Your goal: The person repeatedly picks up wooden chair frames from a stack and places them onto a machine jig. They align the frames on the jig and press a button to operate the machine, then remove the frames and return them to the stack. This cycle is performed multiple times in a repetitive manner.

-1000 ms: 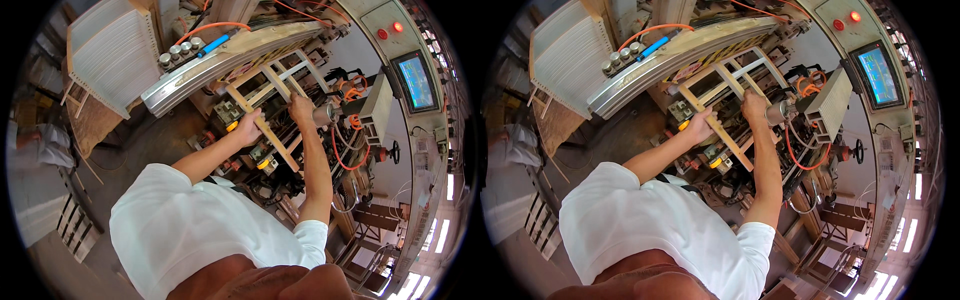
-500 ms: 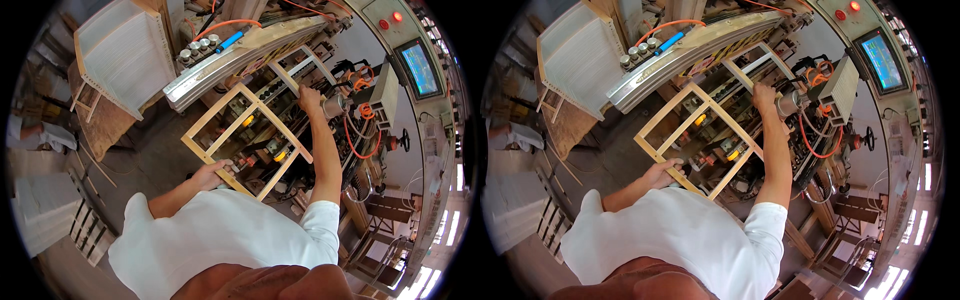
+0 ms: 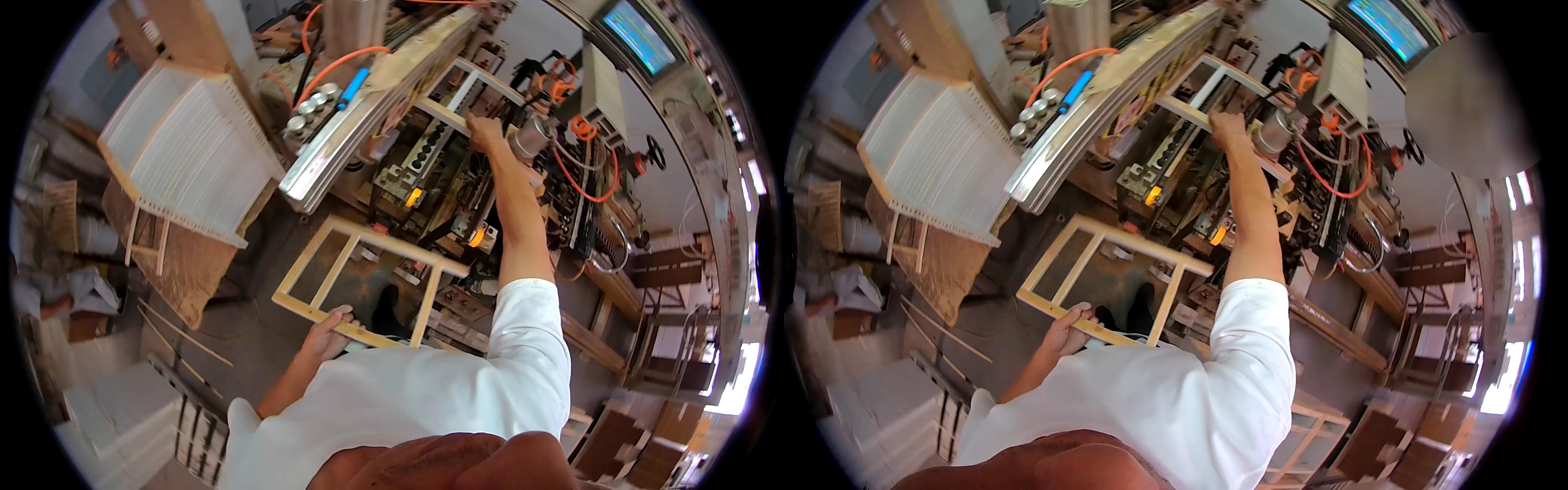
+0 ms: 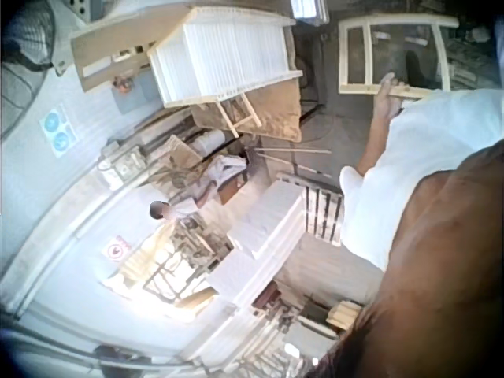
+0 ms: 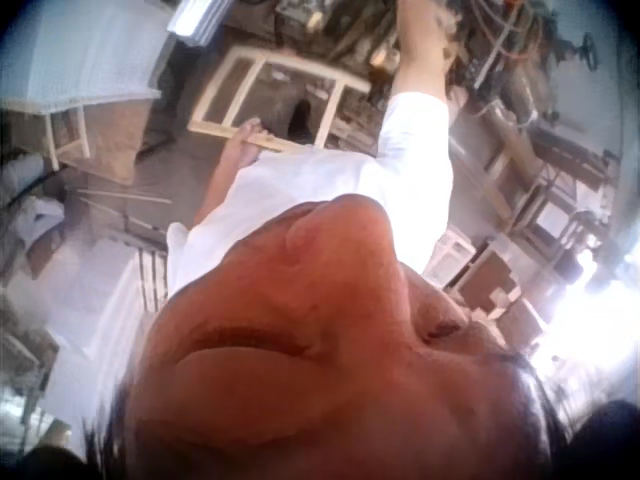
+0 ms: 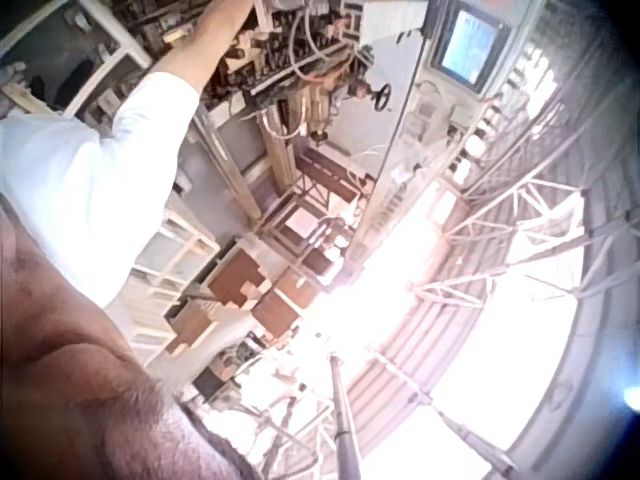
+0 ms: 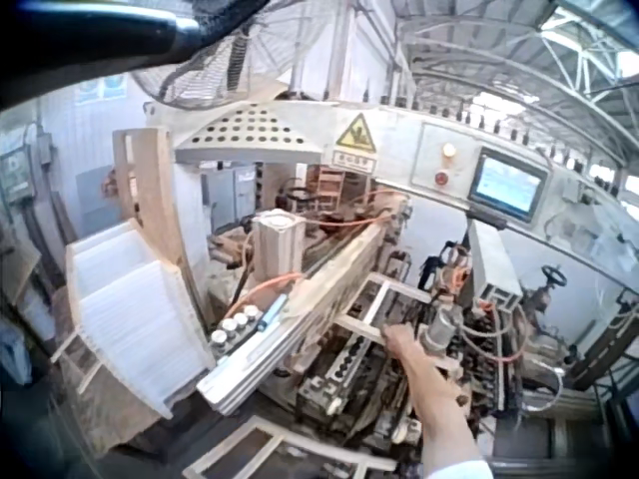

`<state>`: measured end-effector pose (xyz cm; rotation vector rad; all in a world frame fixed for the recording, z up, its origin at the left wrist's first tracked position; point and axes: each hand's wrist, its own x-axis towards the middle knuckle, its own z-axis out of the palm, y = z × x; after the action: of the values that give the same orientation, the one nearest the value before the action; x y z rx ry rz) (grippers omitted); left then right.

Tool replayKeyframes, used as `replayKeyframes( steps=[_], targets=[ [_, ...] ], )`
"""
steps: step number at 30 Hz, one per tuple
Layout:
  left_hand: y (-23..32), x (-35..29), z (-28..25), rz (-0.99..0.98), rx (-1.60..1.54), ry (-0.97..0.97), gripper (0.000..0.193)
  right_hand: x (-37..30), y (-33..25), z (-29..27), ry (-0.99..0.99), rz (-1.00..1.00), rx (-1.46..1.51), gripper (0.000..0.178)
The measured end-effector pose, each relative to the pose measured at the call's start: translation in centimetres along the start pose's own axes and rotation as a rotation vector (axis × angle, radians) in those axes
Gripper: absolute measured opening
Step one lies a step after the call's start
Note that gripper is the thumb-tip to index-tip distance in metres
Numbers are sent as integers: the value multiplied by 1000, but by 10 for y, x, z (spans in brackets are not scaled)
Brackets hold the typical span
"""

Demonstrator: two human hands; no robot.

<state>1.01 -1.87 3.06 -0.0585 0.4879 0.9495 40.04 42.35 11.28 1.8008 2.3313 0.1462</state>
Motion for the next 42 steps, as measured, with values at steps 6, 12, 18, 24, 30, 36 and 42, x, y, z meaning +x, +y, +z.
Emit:
replayKeyframes(
  steps=[6, 12, 18, 24, 30, 36, 42],
  targets=[
    [29, 10, -51, 112, 9, 375, 15, -18, -21, -20, 22, 7, -244, 45],
    [29, 30, -67, 233, 110, 487, 11, -27, -16, -9, 193, 30, -326, 37],
    [21, 55, -90, 201, 180, 511, 11, -31, -16, -30, 44, 83, -377, 30],
    [2, 68, -110, 235, 116, 546, 11, -32, -7, -27, 112, 31, -298, 24],
    [-11, 83, -106, 261, 32, 733, 8, -32, -2, -16, 293, -22, -333, 34],
    [-18, 69, -75, 345, 24, 731, 10, -25, -2, -5, 515, -99, -354, 24],
    [-21, 65, -60, 399, 134, 793, 20, -15, 13, 1, 208, -65, -338, 52]
  ],
)
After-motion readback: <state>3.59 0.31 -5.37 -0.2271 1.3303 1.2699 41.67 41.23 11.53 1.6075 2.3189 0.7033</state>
